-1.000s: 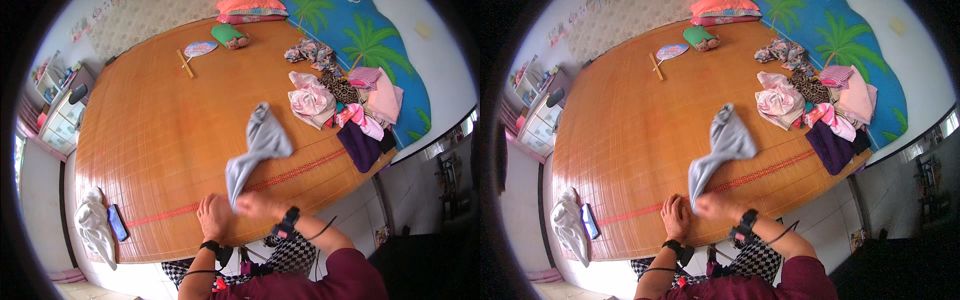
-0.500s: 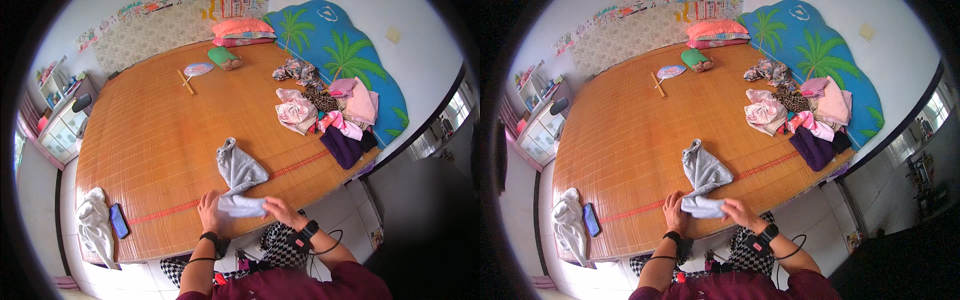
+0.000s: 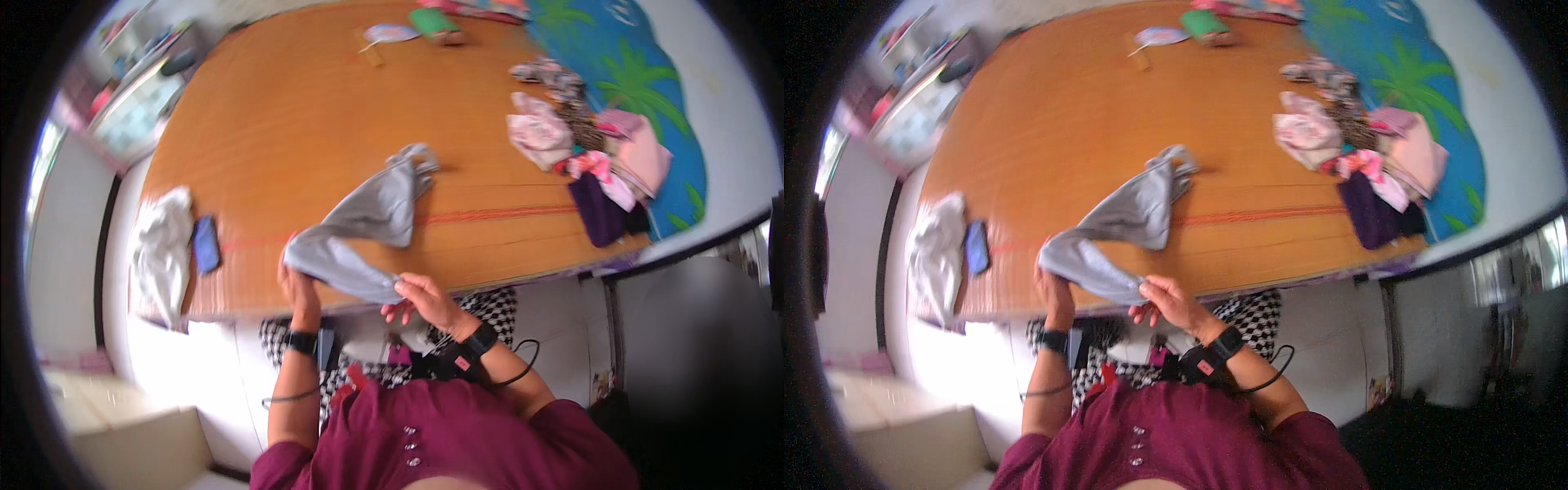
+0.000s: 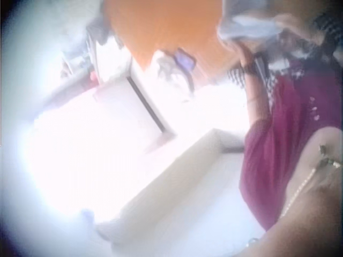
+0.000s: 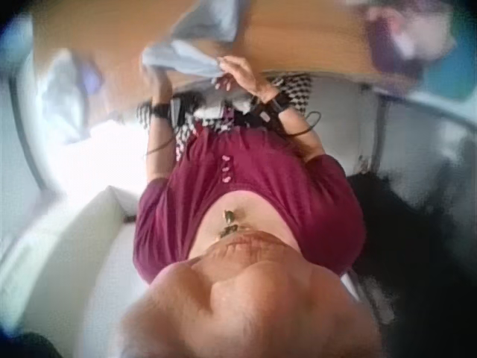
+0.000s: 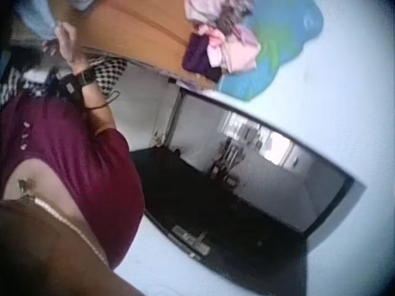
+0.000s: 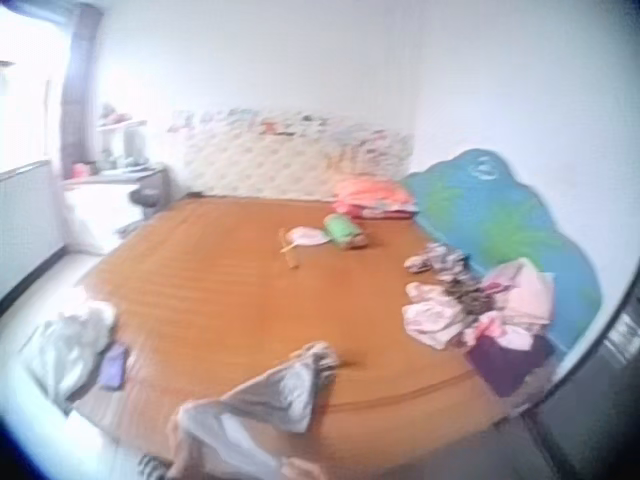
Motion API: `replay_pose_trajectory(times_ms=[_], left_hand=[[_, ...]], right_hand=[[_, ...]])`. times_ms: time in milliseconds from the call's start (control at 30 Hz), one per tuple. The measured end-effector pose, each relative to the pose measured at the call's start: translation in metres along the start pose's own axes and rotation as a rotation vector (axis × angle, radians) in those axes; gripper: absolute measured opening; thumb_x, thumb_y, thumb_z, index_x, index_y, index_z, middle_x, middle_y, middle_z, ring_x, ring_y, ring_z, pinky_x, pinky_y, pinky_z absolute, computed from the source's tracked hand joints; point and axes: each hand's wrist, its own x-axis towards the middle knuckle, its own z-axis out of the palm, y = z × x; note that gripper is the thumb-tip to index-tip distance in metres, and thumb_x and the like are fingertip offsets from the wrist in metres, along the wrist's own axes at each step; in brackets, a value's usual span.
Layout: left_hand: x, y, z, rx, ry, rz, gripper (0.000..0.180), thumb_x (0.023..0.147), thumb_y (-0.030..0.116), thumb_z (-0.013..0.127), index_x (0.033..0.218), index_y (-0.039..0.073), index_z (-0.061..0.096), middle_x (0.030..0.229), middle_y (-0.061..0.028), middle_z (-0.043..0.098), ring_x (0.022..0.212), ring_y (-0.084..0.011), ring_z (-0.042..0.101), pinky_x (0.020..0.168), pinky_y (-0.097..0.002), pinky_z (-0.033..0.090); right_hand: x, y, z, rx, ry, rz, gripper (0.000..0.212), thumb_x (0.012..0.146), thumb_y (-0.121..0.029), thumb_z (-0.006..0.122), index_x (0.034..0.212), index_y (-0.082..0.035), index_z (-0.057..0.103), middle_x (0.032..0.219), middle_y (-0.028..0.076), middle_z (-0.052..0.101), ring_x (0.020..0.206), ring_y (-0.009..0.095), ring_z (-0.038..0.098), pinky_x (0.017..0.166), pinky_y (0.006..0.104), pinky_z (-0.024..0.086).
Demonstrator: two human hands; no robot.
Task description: The person folds a gray tank top, a white top, and a white pleated shirt by hand, smoothing each item on a bed and placing them into a stack.
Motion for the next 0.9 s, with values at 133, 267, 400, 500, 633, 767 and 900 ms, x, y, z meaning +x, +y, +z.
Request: replay_pose_trajectory(times_ms=[133, 267, 400, 500, 633, 767, 900], left_hand=[[-0.004, -0.028, -0.029, -0.094, 0.111, -0.087, 0.034, 0.102, 0.030, 0.042, 0.122, 0.006, 0.058, 0.105, -0.0056, 0.065, 0.089, -0.0141, 0.062, 0.077, -0.0289, 0.053], [-0.020, -0.024, -0.012, -0.209, 0.071, -0.272, 0.027, 0.100, 0.021, 0.044, 0.118, 0.004, 0.056, 0.098, -0.0046, 0.062, 0.087, -0.0130, 0.060, 0.075, -0.0284, 0.052], [-0.038, -0.021, 0.025, -0.148, 0.003, -0.310, 0.041, 0.096, 0.018, 0.056, 0.133, 0.005, 0.044, 0.104, -0.0049, 0.058, 0.087, -0.0112, 0.055, 0.077, -0.0249, 0.048], [-0.048, -0.021, 0.051, -0.044, -0.301, -0.305, 0.045, 0.093, 0.011, 0.058, 0.136, 0.006, 0.043, 0.106, -0.0041, 0.060, 0.094, -0.0119, 0.058, 0.082, -0.0263, 0.049], [-0.053, -0.028, 0.061, -0.086, -0.466, -0.354, 0.047, 0.092, 0.008, 0.060, 0.136, 0.005, 0.045, 0.110, -0.0060, 0.059, 0.095, -0.0111, 0.057, 0.085, -0.0258, 0.047], [-0.051, -0.027, 0.049, -0.252, -0.488, -0.449, 0.043, 0.093, 0.007, 0.058, 0.134, 0.002, 0.047, 0.113, -0.0066, 0.060, 0.099, -0.0112, 0.057, 0.086, -0.0260, 0.048], [-0.051, -0.024, 0.031, -0.084, -0.517, -0.351, 0.038, 0.094, 0.011, 0.061, 0.128, 0.002, 0.049, 0.116, -0.0065, 0.061, 0.099, -0.0119, 0.058, 0.087, -0.0266, 0.048]], right_hand=[[0.010, 0.009, 0.015, -0.108, -0.125, 0.133, 0.031, 0.102, -0.028, 0.045, 0.107, 0.000, 0.057, 0.092, 0.010, 0.069, 0.077, 0.014, 0.067, 0.060, 0.0228, 0.052], [0.004, 0.023, -0.002, -0.346, -0.004, 0.111, 0.037, 0.099, -0.029, 0.054, 0.120, 0.001, 0.051, 0.107, 0.012, 0.065, 0.093, 0.013, 0.064, 0.066, 0.0237, 0.052], [-0.007, 0.019, -0.001, -0.467, 0.166, -0.068, 0.060, 0.092, -0.026, 0.065, 0.138, 0.001, 0.038, 0.128, 0.013, 0.054, 0.116, 0.019, 0.054, 0.092, 0.0315, 0.047], [-0.005, 0.013, 0.004, -0.500, 0.170, -0.144, 0.059, 0.089, -0.017, 0.067, 0.137, 0.002, 0.039, 0.130, 0.013, 0.053, 0.121, 0.020, 0.051, 0.102, 0.0346, 0.041], [0.008, 0.021, 0.000, -0.261, 0.181, -0.118, 0.041, 0.090, -0.009, 0.063, 0.126, 0.003, 0.047, 0.115, 0.010, 0.061, 0.106, 0.015, 0.058, 0.092, 0.0293, 0.047], [0.010, 0.035, -0.014, -0.288, 0.280, -0.104, 0.026, 0.096, -0.017, 0.058, 0.115, 0.002, 0.057, 0.106, 0.005, 0.065, 0.095, 0.010, 0.060, 0.086, 0.0258, 0.048], [0.014, 0.038, -0.010, 0.169, 0.432, -0.092, 0.028, 0.100, -0.028, 0.053, 0.106, -0.002, 0.064, 0.101, 0.001, 0.065, 0.090, 0.008, 0.060, 0.081, 0.0246, 0.050]])
